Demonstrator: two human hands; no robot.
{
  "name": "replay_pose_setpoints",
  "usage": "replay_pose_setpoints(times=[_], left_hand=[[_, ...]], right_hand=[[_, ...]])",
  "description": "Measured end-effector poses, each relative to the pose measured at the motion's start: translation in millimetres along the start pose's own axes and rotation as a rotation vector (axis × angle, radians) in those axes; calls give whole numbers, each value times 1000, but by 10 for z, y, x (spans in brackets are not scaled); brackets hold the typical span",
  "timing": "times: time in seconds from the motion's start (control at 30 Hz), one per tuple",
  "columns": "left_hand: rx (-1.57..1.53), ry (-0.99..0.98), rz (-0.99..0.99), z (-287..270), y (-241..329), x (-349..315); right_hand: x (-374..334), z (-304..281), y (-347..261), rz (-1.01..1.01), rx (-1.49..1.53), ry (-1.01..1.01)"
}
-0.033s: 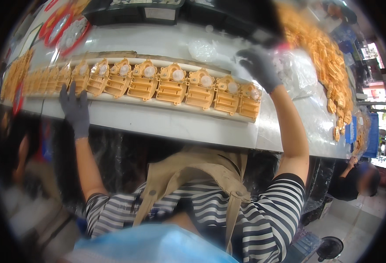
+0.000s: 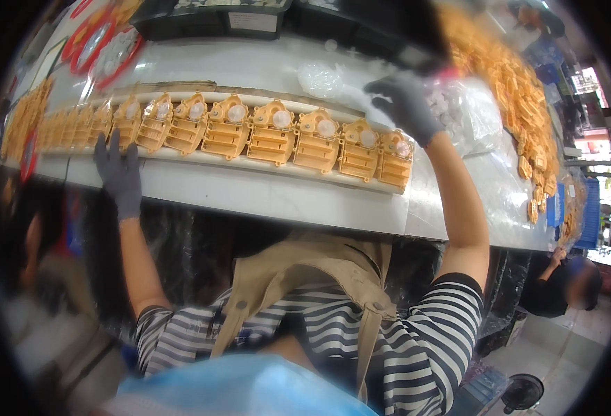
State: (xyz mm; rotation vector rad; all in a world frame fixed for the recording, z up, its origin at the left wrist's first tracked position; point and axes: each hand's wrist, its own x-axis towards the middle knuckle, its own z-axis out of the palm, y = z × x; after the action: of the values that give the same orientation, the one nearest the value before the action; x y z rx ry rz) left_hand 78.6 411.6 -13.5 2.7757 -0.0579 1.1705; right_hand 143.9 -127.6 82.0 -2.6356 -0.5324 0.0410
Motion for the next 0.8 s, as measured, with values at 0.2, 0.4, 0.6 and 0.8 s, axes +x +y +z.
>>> replay_pose_setpoints(times=[0.2, 0.4, 0.6, 0.8], left_hand=[[-31, -19, -37, -3, 42, 28], [-48, -39, -62, -34, 66, 28], [-46, -53, -73, -48, 72, 37], [-72, -55, -86, -54, 87, 37]], right_hand=[[207, 199, -8, -333, -252, 7], [290, 157, -15, -170, -438, 0], [502, 10, 105, -83, -551, -5], [723, 139, -47, 187, -61, 12]])
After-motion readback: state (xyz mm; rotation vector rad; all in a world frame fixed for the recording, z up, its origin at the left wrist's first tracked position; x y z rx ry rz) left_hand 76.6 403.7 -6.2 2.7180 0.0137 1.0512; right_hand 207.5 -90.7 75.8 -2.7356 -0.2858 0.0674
